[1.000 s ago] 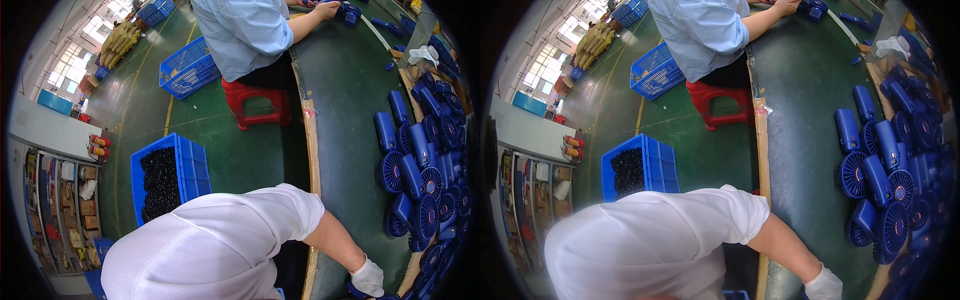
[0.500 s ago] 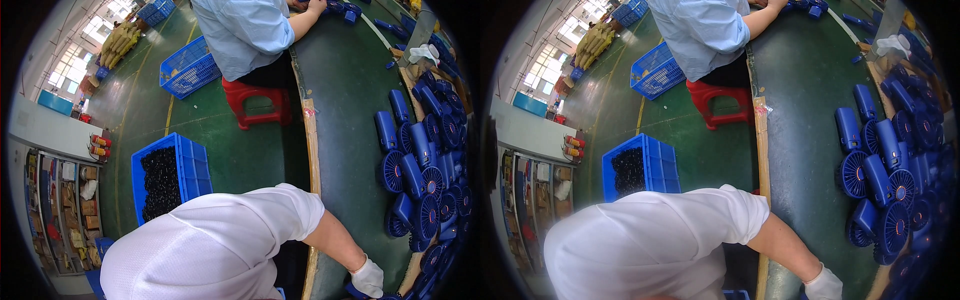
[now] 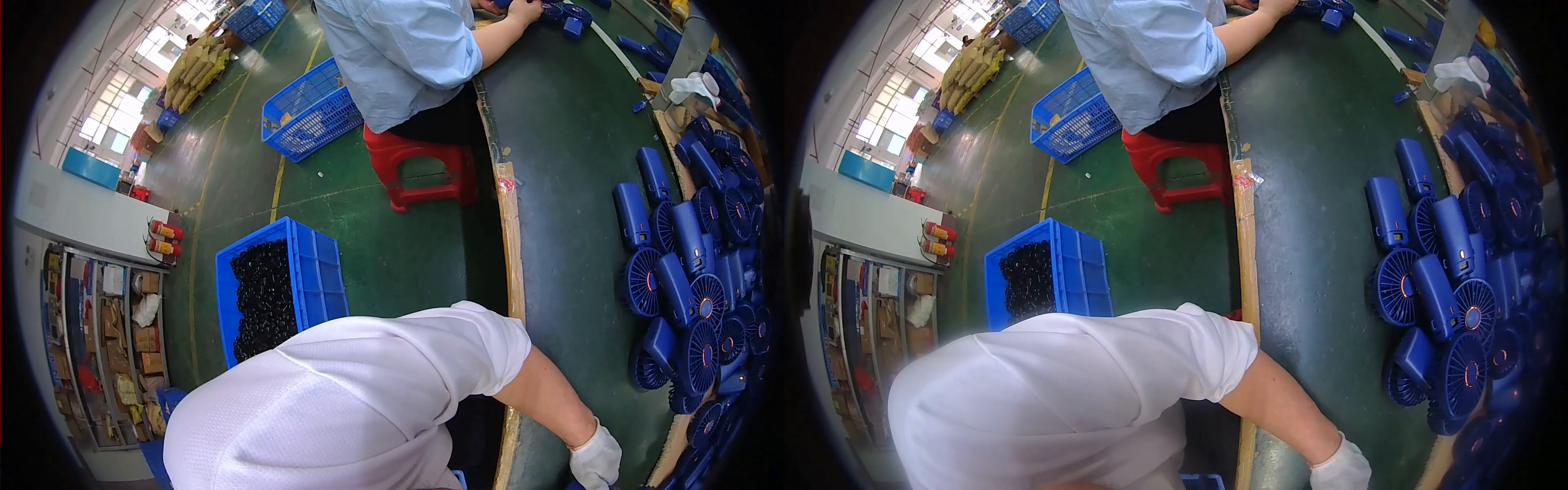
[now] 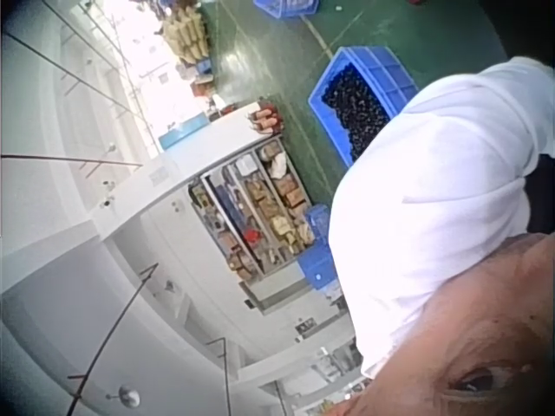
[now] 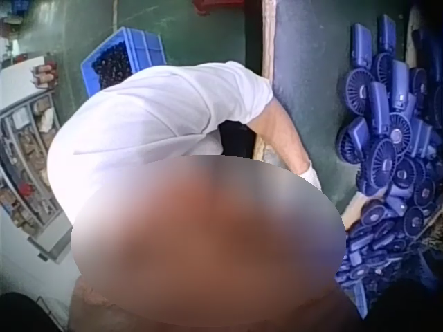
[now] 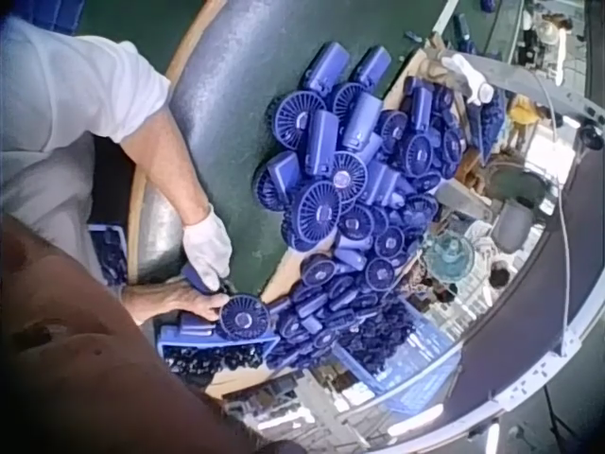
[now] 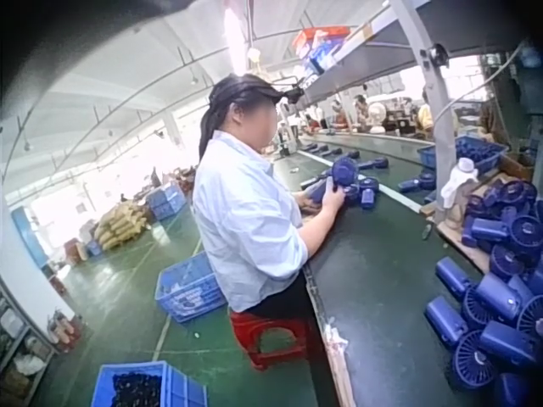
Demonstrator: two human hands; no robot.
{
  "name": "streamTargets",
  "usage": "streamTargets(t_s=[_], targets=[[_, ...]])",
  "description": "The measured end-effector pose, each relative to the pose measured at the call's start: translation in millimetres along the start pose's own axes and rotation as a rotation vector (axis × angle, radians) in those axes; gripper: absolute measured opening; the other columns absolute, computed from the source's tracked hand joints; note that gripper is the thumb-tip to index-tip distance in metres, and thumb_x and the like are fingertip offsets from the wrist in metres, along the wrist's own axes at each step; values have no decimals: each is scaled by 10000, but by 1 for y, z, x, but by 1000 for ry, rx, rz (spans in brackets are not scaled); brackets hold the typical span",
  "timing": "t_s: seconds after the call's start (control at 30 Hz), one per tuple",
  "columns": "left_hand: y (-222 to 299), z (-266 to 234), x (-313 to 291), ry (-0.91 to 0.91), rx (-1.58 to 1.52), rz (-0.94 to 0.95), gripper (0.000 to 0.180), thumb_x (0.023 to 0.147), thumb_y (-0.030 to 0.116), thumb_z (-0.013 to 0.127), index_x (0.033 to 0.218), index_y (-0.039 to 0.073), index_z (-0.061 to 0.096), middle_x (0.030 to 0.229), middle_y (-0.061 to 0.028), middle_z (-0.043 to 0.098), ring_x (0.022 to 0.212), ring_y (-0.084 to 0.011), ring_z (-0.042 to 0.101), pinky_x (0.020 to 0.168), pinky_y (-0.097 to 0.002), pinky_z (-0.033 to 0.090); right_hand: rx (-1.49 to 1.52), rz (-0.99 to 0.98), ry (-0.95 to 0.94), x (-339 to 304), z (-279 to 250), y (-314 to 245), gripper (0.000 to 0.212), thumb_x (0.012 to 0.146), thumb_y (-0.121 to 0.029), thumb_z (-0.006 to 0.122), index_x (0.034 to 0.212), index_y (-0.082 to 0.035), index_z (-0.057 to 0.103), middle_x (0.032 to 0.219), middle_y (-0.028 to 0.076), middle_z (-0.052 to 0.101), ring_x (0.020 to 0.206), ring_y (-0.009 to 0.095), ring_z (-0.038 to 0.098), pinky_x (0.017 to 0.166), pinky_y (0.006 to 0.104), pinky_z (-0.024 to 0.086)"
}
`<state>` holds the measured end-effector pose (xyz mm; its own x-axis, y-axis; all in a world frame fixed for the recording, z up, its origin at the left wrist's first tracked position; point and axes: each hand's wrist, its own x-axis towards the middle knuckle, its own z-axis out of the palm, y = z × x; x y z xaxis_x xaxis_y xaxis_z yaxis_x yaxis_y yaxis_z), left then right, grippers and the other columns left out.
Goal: Assembling small blue portable fans by attaching components on an assembly line.
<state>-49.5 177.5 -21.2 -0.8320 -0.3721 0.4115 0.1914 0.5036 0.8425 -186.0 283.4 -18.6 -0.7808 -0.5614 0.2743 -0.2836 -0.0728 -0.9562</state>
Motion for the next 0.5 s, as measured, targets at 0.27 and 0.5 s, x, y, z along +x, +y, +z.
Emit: streamTargets(t_s=[0.27, 0.5], targets=[[6, -2, 1, -35, 18, -3, 564, 821, 549, 636, 932, -4, 647, 884, -259, 656, 868, -413, 633, 768, -467, 492, 40, 7, -34, 3, 2, -6, 403, 703, -291, 746, 904, 25, 597, 852, 116, 590, 795, 246, 541, 738, 399, 437], [14, -8, 1, -36, -40, -38, 545, 801, 491, 670, 986, -20, 643, 913, -275, 656, 875, -421, 635, 773, -468, 496, 76, 23, -70, 2, 10, -12, 405, 699, -290, 748, 903, 25, 597, 852, 121, 590, 799, 253, 543, 737, 404, 438]])
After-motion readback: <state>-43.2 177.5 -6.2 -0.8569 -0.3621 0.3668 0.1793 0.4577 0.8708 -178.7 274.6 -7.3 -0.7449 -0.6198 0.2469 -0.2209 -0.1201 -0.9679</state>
